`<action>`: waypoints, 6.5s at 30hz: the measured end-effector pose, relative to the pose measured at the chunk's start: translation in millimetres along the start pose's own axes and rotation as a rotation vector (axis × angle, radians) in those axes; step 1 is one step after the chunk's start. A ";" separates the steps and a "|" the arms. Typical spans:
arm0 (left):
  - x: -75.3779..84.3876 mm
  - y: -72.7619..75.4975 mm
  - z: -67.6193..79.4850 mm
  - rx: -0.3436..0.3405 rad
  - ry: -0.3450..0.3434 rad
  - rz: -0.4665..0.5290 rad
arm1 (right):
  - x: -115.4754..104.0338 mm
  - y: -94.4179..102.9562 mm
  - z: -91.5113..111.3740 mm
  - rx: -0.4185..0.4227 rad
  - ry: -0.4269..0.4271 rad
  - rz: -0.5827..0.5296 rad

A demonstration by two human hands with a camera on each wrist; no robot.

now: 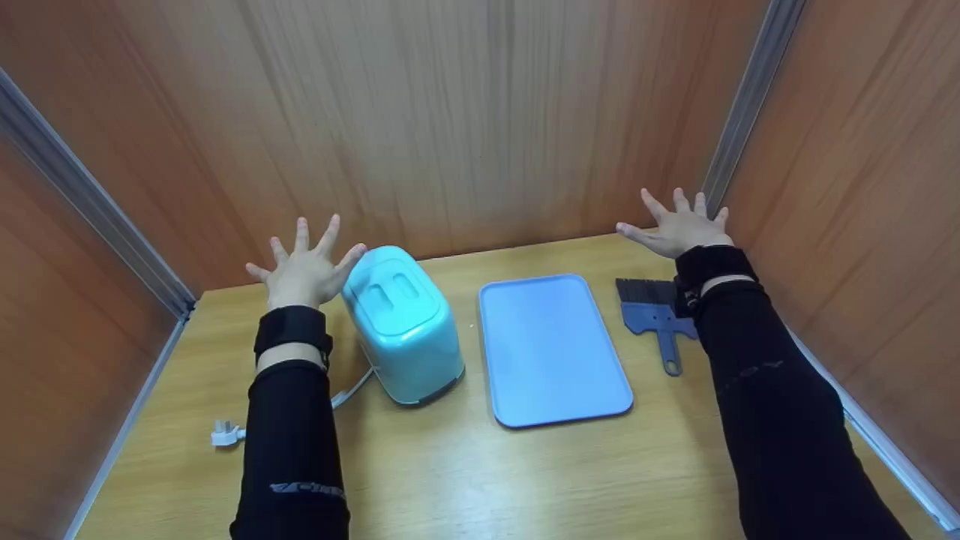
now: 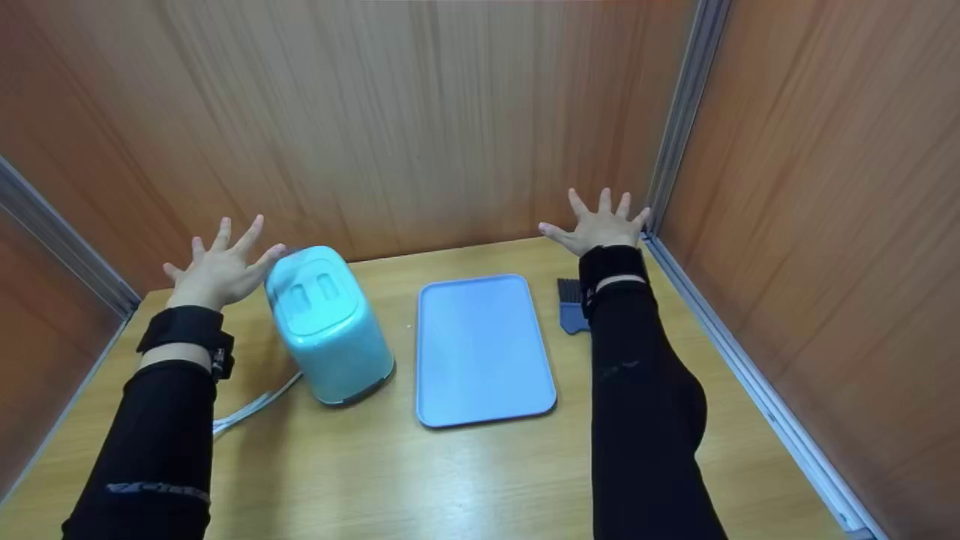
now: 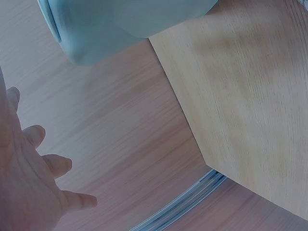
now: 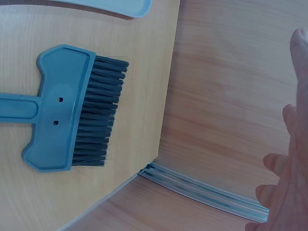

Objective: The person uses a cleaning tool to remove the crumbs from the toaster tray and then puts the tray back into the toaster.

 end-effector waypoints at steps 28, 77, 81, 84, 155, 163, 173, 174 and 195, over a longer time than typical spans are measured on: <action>58.0 -28.4 24.2 0.085 -0.287 0.011 | -66.1 -26.8 -19.4 0.089 0.251 -0.161; 43.4 -122.7 133.1 0.459 -0.632 0.151 | -262.3 -223.4 104.7 -0.300 0.420 -0.941; 43.5 -127.6 132.5 0.502 -0.646 0.139 | -270.0 -234.8 101.3 -0.360 0.309 -1.104; 42.9 -130.6 131.9 0.532 -0.657 0.121 | -274.1 -240.6 98.6 -0.386 0.240 -1.206; 39.5 -134.8 132.3 0.604 -0.714 0.204 | -305.4 -257.1 88.4 -0.472 -0.028 -1.761; 39.2 -135.1 131.9 0.570 -0.679 0.205 | -304.7 -257.5 88.8 -0.474 -0.043 -1.742; 39.7 -134.8 132.1 0.568 -0.682 0.204 | -304.2 -255.9 89.1 -0.468 -0.046 -1.728; 39.7 -134.8 132.1 0.570 -0.685 0.206 | -304.1 -255.6 89.3 -0.466 -0.045 -1.726; 39.5 -137.0 133.4 0.577 -0.682 0.196 | -302.3 -255.3 94.3 -0.411 -0.068 -1.731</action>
Point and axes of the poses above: each hand's wrist, its own z-axis away from the middle knuckle, its own y-axis out of the back of the hand, x = y × z, the point moved 5 cm from there along -z, towards the middle knuckle, and after that the axes turned 10 degrees about z, right-handed, at the moved point
